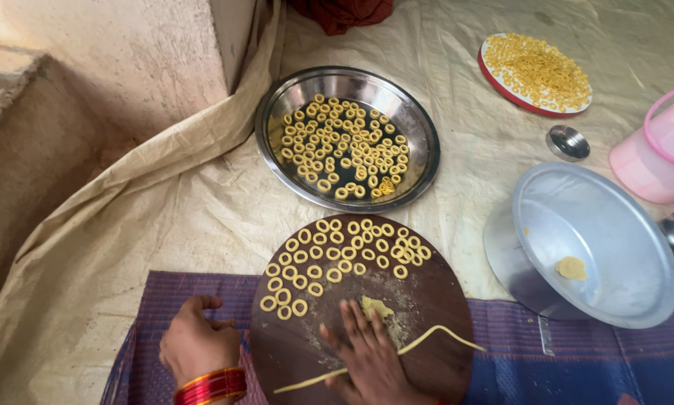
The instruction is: The person rolls a small piece of dough into a thin rope on a wooden board, then pinches off small segments and joins the ends to form rings. The finished rings are placed on the board and in a nearby metal bowl.
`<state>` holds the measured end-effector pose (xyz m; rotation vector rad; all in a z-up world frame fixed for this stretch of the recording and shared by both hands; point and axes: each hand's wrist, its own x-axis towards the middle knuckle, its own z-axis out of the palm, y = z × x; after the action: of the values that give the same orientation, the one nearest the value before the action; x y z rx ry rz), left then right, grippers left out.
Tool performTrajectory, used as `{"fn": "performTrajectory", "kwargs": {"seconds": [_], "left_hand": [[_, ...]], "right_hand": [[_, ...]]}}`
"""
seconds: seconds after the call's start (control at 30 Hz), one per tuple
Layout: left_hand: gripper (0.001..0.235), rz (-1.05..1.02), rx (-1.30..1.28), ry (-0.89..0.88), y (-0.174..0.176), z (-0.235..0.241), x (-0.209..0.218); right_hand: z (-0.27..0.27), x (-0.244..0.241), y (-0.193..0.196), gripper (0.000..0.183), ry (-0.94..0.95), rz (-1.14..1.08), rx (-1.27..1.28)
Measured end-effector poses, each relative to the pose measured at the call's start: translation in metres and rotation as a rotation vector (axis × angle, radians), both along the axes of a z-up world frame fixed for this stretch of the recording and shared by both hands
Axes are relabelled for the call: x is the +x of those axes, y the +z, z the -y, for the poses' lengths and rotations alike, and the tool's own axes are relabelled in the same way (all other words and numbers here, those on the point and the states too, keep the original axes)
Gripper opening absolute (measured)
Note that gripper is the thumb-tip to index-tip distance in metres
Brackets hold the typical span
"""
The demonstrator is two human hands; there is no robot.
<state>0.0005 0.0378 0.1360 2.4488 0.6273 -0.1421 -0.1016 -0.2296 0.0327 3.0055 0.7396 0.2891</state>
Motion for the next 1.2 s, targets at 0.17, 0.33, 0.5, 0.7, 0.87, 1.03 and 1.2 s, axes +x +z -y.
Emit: {"fn": "performTrajectory", "kwargs": {"seconds": [0.17,0.33,0.5,0.7,0.87,1.03,1.2], "left_hand": [[0.043,-0.085,0.037,0.005,0.017,0.013,0.004],[0.016,-0.19,0.072,-0.129,0.019,0.018,-0.003],[0.023,-0.425,0.134,-0.527,-0.003,0.045,-0.012],[0.02,-0.421,0.316,-0.727,-0.028,0.073,-0.039],[0.022,-0.39,0.395,-0.806,-0.032,0.078,-0.055],[0.021,-0.332,0.426,-0.828,-0.042,0.082,-0.066],[0.018,-0.419,0.391,-0.839,-0.046,0.084,-0.06]], "right_hand": [[0.011,-0.014,0.022,0.085,-0.147,-0.079,0.441],[0.082,-0.013,0.068,0.071,-0.776,-0.535,0.823],[0.149,-0.04,0.074,0.045,-0.772,-0.302,0.767],[0.153,-0.038,0.065,0.035,-0.944,-0.415,0.333],[0.138,-0.031,0.09,0.032,-1.007,-0.488,0.242],[0.134,-0.034,0.094,0.022,-1.011,-0.541,0.218],[0.146,-0.033,0.078,0.014,-0.822,-0.229,0.247]]}}
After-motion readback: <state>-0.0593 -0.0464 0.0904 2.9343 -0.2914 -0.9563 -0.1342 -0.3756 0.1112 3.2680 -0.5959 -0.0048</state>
